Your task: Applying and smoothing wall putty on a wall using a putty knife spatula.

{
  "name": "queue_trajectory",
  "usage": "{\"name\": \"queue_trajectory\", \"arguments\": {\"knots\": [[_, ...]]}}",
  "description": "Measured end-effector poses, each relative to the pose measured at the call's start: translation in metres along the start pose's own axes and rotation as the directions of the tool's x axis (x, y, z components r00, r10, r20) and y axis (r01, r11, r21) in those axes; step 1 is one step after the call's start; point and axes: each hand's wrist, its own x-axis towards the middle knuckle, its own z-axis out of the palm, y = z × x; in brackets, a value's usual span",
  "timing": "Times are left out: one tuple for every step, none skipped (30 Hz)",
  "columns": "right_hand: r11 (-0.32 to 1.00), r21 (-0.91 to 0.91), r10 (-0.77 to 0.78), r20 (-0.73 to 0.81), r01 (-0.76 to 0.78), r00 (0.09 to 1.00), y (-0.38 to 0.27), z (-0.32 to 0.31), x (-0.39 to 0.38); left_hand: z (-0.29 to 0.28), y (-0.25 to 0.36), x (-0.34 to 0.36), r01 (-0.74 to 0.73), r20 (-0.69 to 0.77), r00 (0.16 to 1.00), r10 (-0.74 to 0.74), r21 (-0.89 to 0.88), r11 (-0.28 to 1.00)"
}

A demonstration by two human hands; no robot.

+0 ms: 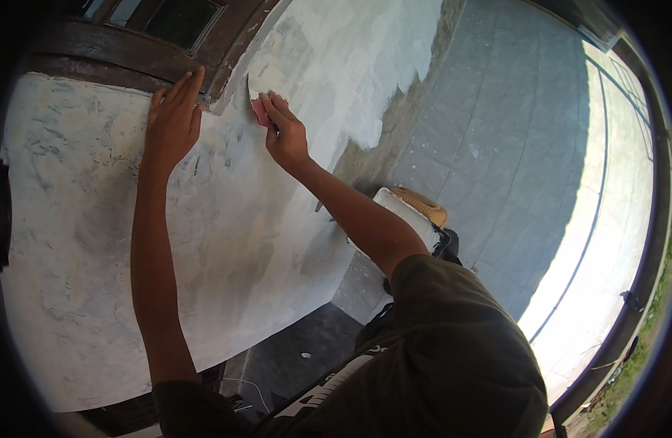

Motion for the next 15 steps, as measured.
{"name": "queue_trajectory", "arguments": {"knots": [[1.0,0.012,0.011,0.016,-0.011,1.0,-0.009,0.003,-0.015,0.0,0.0,0.002,-0.002,-0.011,1.0,0.002,0.009,1.0],[1.0,0.027,-0.002,0.054,0.0,0.999,-0.015,0.004,-0.031,0.001,0.001,0.004,-0.006,-0.021,1.0,0.006,0.006,1.0],[1.0,0.006,0.008,0.098,-0.009,0.995,-0.029,0.005,-0.047,0.003,0.0,0.002,0.0,-0.013,1.0,0.0,0.003,1.0],[0.998,0.048,0.031,0.157,-0.038,0.987,-0.039,0.005,-0.064,0.001,0.0,0.003,0.005,-0.01,1.0,-0.005,0.003,1.0],[0.992,0.112,0.036,0.218,-0.062,0.975,-0.05,0.004,-0.082,0.004,-0.002,0.001,0.004,-0.019,1.0,-0.004,0.007,1.0],[0.979,0.166,0.058,0.326,-0.118,0.944,-0.056,0.0,-0.102,0.006,-0.004,-0.002,-0.001,-0.023,1.0,0.001,0.007,1.0],[0.938,0.223,0.147,0.438,-0.265,0.887,-0.06,-0.005,-0.119,0.007,-0.006,-0.003,-0.006,-0.027,1.0,0.006,0.005,1.0],[0.874,0.26,0.286,0.41,-0.411,0.866,-0.057,-0.008,-0.126,0.005,-0.005,0.0,-0.009,-0.035,0.999,0.009,0.007,1.0],[0.784,0.301,0.418,0.389,-0.542,0.821,-0.052,-0.008,-0.13,0.003,-0.003,0.003,-0.015,-0.028,0.999,0.015,0.002,1.0],[0.792,0.316,0.474,0.22,-0.522,0.853,-0.051,-0.007,-0.116,0.001,-0.002,0.001,-0.015,-0.014,1.0,0.015,-0.005,1.0],[0.801,0.329,0.515,0.045,-0.5,0.856,-0.051,-0.005,-0.088,-0.001,-0.002,-0.001,-0.01,-0.013,1.0,0.01,0.0,1.0],[0.801,0.244,0.563,0.003,-0.547,0.826,-0.062,-0.004,-0.06,0.0,-0.004,-0.007,-0.004,-0.01,1.0,0.003,-0.014,1.0],[0.796,0.154,0.599,-0.057,-0.585,0.799,-0.066,-0.007,-0.031,0.001,-0.003,-0.005,-0.006,-0.02,1.0,0.005,-0.032,0.999],[0.886,0.137,0.461,-0.164,-0.442,0.872,-0.057,-0.001,-0.009,-0.003,0.002,0.003,-0.018,-0.036,0.999,0.016,-0.033,0.999],[0.95,0.103,0.311,-0.263,-0.294,0.913,-0.054,0.012,0.003,-0.005,0.006,0.009,-0.03,-0.055,0.998,0.029,-0.024,0.999]]}}
